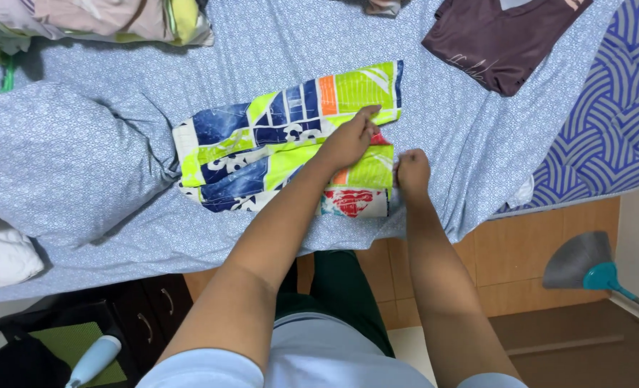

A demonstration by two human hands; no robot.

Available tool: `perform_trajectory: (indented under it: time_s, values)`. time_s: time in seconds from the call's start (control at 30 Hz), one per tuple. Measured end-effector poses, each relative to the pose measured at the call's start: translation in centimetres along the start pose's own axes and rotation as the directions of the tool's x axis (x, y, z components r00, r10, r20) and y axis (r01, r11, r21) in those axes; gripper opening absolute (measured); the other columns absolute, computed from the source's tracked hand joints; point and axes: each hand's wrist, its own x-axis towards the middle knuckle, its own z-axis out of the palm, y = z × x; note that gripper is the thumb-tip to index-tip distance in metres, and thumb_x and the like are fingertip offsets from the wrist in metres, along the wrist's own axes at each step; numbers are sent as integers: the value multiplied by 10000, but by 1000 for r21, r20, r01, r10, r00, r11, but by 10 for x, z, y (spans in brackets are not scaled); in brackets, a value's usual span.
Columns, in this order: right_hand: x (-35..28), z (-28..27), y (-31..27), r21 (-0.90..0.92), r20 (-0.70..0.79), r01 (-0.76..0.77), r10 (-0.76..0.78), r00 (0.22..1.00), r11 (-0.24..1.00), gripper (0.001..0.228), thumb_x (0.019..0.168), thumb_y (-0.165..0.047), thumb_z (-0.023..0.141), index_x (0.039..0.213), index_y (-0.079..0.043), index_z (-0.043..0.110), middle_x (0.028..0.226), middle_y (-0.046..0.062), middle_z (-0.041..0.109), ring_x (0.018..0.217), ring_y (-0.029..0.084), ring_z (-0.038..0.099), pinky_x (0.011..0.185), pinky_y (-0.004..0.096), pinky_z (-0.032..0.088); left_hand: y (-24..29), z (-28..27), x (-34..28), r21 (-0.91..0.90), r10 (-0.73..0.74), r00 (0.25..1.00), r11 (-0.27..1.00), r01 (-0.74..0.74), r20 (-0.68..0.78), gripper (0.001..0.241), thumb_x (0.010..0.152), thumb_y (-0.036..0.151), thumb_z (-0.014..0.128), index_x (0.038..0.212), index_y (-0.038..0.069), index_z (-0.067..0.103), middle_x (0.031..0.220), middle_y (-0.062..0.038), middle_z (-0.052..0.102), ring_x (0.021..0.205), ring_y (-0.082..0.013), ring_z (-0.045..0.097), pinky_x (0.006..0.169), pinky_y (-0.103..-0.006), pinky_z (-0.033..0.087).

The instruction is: Folding various items of clothing on a bed and then sweeping the tiled floor with a broom.

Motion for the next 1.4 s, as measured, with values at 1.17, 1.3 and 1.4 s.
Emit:
perform_trajectory:
  time_s: [1.17,1.3,1.4]
  values:
    - [-79,46,28,336,314,-163,52,948,928,335,999,-384,657,1137,-89,580,1009,93,679,842,168,635,738,318,544,-4,-147,-149,895,-305,952,430,118,21,524,774,415,664,1178,87,723,1318,-169,613,1358,-392,485,1171,-718,51]
    - [-31,52,33,676,411,-334,40,911,657,439,1104,-483,542,959,-70,573,884,62,597,721,187,539,684,359,509,26,-135,-116,888,-656,751,388,245,79,331,882,267,588,1087,123,806,1189,-137,773,1263,-371,651,1287,-686,18]
    - [-78,40,-85,631,529,-570,245,812,527,474,1007,-514,497,1071,-76,665,982,98,766,893,207,754,863,385,630,-12,-119,-104,907,-640,765,362,215,74,338,866,238,607,1116,120,800,1187,-134,753,1244,-398,634,1231,-736,6]
